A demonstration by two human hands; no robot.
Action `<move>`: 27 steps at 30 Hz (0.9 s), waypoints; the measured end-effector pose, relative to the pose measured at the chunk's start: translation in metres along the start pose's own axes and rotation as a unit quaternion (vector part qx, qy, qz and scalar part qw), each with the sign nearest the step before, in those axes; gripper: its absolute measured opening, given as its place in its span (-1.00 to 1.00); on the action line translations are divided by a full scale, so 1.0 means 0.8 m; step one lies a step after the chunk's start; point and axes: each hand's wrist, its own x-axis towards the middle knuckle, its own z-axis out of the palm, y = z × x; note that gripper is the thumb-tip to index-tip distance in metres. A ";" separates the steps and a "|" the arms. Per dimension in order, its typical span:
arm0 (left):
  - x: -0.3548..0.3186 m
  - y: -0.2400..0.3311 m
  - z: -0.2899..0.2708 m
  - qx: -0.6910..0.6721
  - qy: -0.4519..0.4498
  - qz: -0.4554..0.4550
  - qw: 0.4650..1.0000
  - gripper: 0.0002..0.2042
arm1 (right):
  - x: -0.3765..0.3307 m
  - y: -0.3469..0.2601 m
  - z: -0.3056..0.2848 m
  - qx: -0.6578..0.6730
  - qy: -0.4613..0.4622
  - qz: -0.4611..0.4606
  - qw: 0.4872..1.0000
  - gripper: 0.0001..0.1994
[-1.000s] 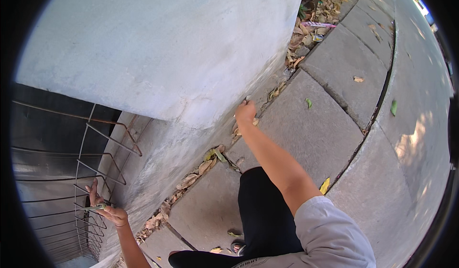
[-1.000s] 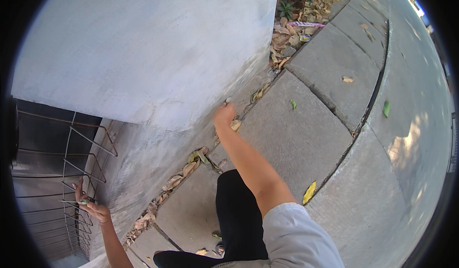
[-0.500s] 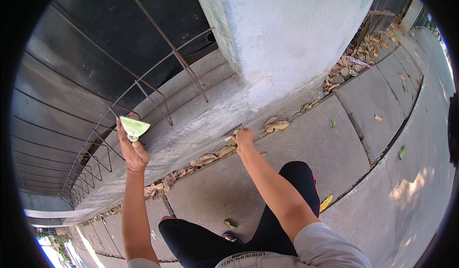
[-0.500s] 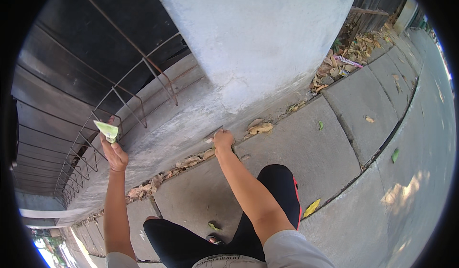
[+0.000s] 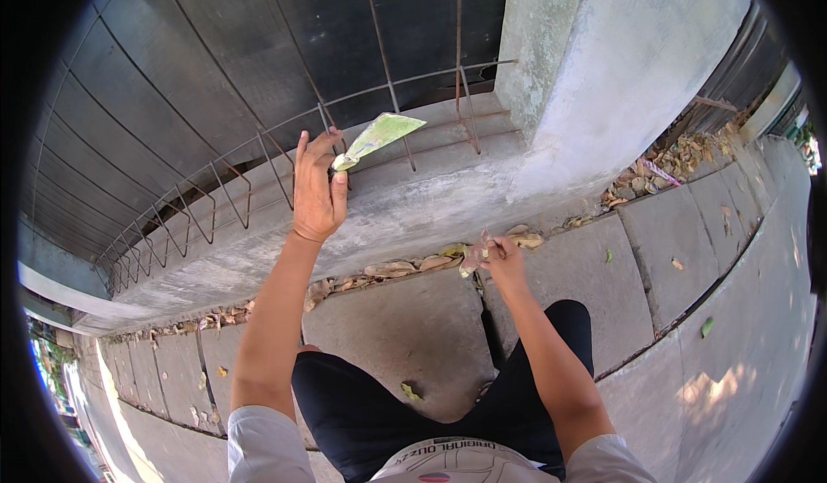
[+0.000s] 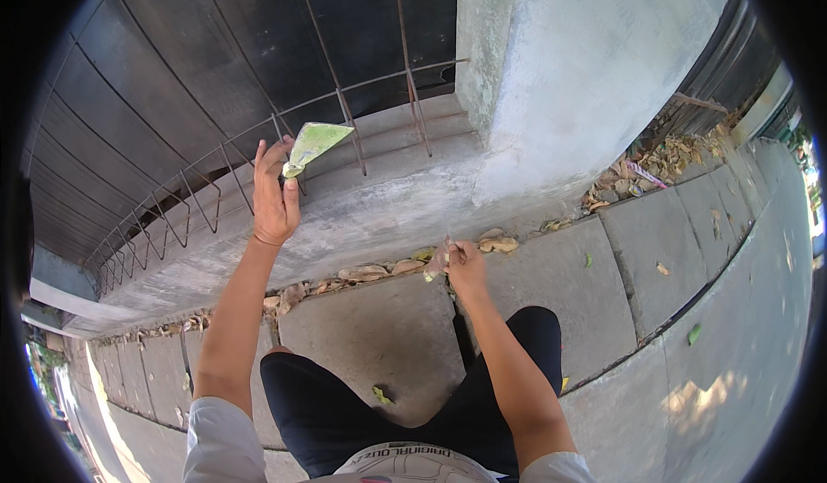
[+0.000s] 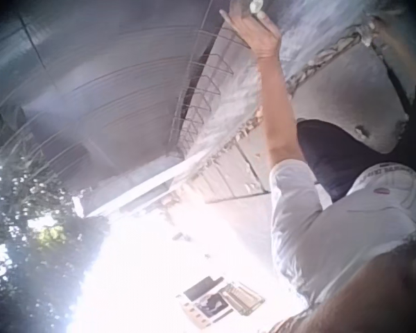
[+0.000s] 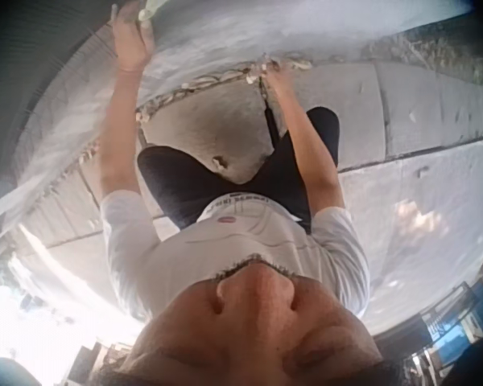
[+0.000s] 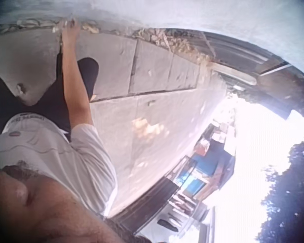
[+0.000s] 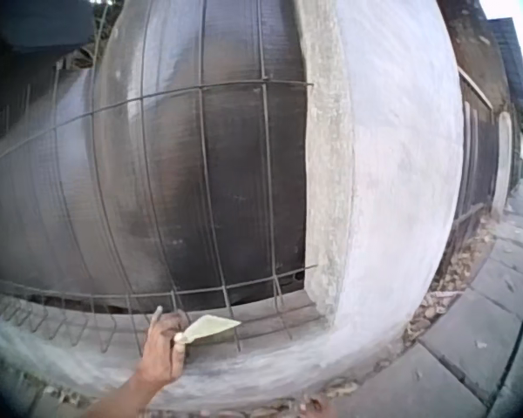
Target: The person scrapes a concrete wall with a scraper and then wipes the surface with a cloth. They move along the wall, scraping and wiping different sections, including the base and a corner area.
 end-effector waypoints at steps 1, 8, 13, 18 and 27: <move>0.003 0.010 -0.001 -0.011 0.019 -0.013 1.000 -0.71 | -0.004 0.003 -0.001 -0.012 0.002 -0.017 1.000 -0.80; -0.105 0.165 -0.006 -0.274 -0.023 -0.312 0.909 -0.69 | -0.060 -0.041 0.021 -0.037 -0.144 -0.063 0.987 -0.84; -0.207 0.221 0.040 -0.565 -0.080 -0.552 0.609 -0.74 | -0.080 -0.054 0.030 -0.007 -0.293 -0.016 0.956 -0.84; -0.238 0.224 0.037 -0.595 -0.127 -0.541 0.581 -0.72 | -0.074 -0.032 0.040 -0.046 -0.341 -0.006 0.939 -0.78; -0.264 0.227 0.038 -0.543 -0.081 -0.583 0.599 -0.75 | -0.083 -0.011 0.068 0.117 -0.283 0.172 0.936 -0.87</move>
